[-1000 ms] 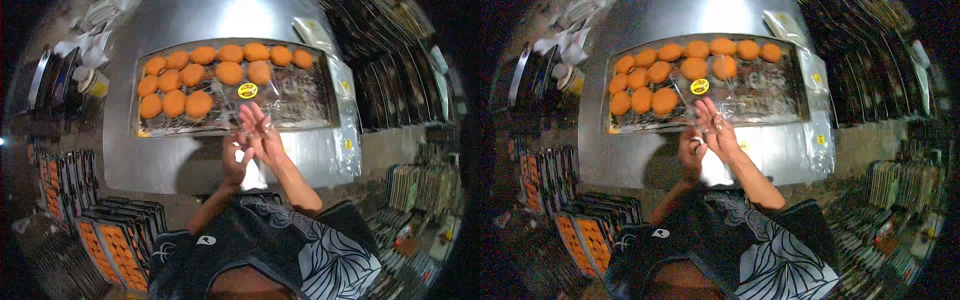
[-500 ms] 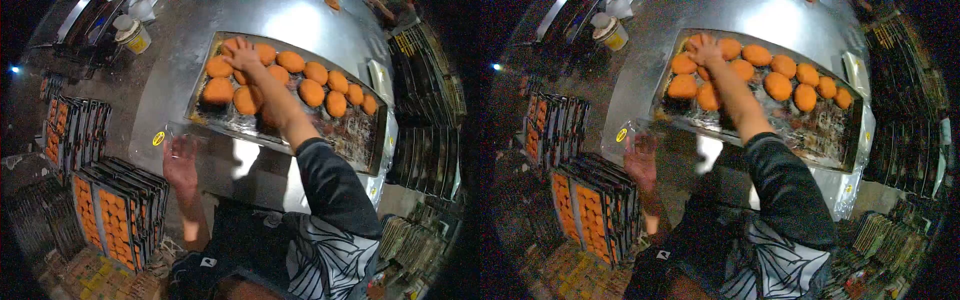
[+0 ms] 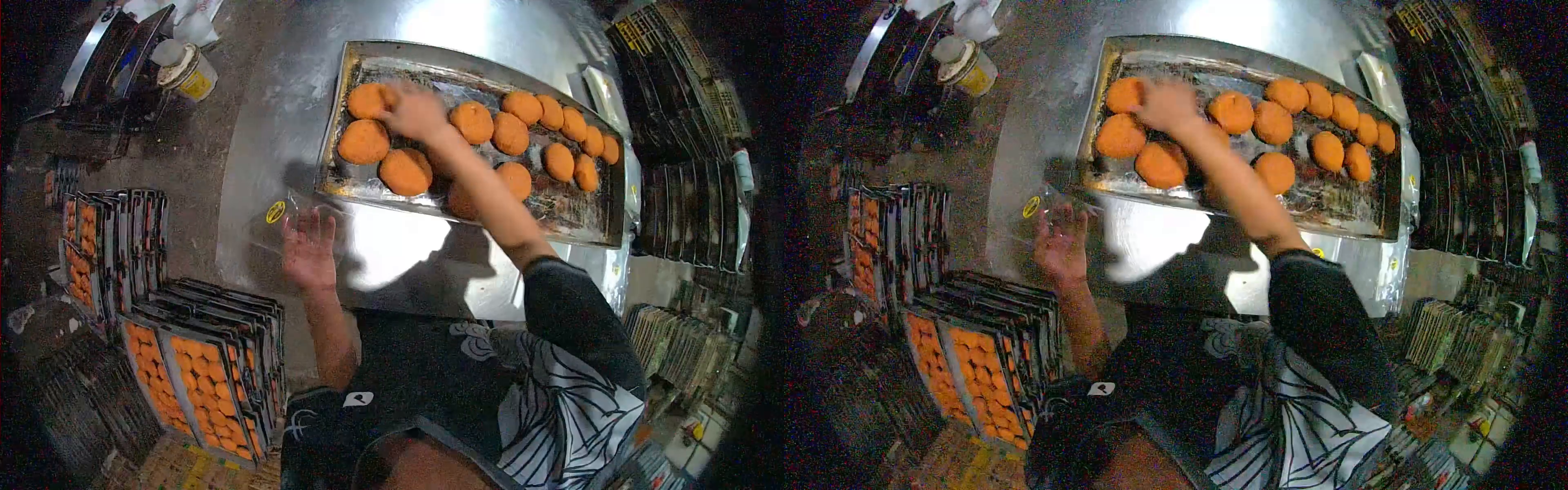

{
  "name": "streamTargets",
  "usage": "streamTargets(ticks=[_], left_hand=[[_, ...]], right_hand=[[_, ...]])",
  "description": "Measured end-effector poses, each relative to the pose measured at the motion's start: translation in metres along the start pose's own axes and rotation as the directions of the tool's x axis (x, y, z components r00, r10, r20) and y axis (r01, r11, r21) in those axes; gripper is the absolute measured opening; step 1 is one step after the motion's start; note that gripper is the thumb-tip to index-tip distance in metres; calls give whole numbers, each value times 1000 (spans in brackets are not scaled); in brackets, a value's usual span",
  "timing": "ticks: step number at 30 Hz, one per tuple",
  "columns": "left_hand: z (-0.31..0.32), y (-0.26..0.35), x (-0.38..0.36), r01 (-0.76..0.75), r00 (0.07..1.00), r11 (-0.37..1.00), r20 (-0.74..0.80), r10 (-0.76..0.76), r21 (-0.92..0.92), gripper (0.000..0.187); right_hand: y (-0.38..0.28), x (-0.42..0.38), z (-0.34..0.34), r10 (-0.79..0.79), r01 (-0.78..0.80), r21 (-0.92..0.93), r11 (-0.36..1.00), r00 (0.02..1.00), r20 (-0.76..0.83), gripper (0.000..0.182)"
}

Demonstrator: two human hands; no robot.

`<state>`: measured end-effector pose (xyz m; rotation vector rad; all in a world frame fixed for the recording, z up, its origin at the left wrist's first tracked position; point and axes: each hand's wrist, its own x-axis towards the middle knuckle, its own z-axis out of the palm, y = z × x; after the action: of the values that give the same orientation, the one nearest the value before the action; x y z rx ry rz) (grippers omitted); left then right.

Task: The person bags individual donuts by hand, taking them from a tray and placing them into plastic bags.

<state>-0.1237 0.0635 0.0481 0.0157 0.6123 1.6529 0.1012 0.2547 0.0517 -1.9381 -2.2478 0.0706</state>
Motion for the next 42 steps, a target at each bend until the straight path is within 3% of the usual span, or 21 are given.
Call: streamTargets(ticks=[3, 5, 7, 12, 16, 19, 23, 25, 26, 27, 29, 32, 33, 35, 36, 37, 38, 39, 40, 41, 42], left_hand=[[3, -1, -3, 37, 999, 997, -34, -39, -62, 33], [3, 3, -10, 39, 999, 994, -18, -41, -100, 34], [4, 7, -12, 39, 999, 987, 21, -36, -153, 34], [13, 4, -9, 103, 995, 955, 30, -99, -279, 41], [49, -12, -11, -65, 992, 989, -112, 50, -130, 51], [60, -44, -15, -240, 966, 969, -111, 234, -50, 65], [94, -140, -53, -90, 987, 988, 142, 72, 127, 53], [113, -168, -77, 90, 974, 987, 195, -116, 135, 48], [121, -181, -83, 214, 939, 967, 244, -243, 137, 46], [105, -204, -74, 442, 786, 890, 431, -442, 106, 45], [95, -240, -83, 368, 831, 908, 369, -417, 199, 46], [109, -258, -109, 481, 785, 831, 284, -551, 281, 43], [122, -258, -117, 650, 669, 719, 262, -695, 247, 38], [73, -278, -102, 842, 500, 534, 259, -826, 76, 26], [82, -280, -123, 698, 614, 618, 141, -776, 361, 25], [95, -285, -151, 498, 733, 598, 64, -677, 628, 26], [77, -294, -160, 589, 689, 656, 132, -713, 473, 22], [57, -308, -163, 64, 610, 487, 352, -710, 871, 21], [48, -320, -162, -736, 213, 437, 790, -574, 517, 25], [67, -318, -192, -632, 389, 278, 607, -694, 723, 27], [46, -334, -186, -872, 153, 271, 754, -639, 407, 27]], right_hand=[[-12, 30, 70, -121, 84, -141, 986, 954, -273, 53], [21, 32, 92, -355, 359, 76, 930, 933, -69, 56], [48, -4, 42, -161, 154, 49, 987, 964, 212, 56], [113, -34, 30, -146, 137, 62, 989, 971, 188, 56], [80, -63, 3, 74, -15, 310, 951, 981, -181, 50], [7, -159, -82, -162, 377, 421, 825, 871, -463, 47], [20, -228, -111, -139, 263, 545, 796, 956, -258, 55], [38, -250, -129, 110, 153, 980, 124, 980, -167, 65], [48, -254, -129, 151, 153, 979, 135, 973, -173, 65], [59, -253, -128, 223, 82, 899, 430, 955, -193, 73], [74, -268, -124, 346, -183, 523, 833, 909, -233, 90], [96, -293, -128, 414, -131, 725, 676, 881, -228, 82], [101, -310, -86, 506, 178, 931, 319, 798, -326, 71], [121, -321, -116, 644, -55, 981, 185, 761, -79, 61], [150, -329, -113, 409, -131, 671, 729, 870, -274, 56], [180, -325, -86, 402, -143, 939, 313, 916, 6, 37], [197, -313, -118, 448, -263, 703, 661, 890, -88, 20], [218, -295, -127, 472, -126, 764, 632, 845, -251, 17], [227, -273, -155, 489, -193, 667, 720, 823, -290, 16], [226, -252, -181, 531, -271, 577, 771, 774, -346, 21], [228, -228, -188, 446, -97, 557, 825, 718, -535, 27]])
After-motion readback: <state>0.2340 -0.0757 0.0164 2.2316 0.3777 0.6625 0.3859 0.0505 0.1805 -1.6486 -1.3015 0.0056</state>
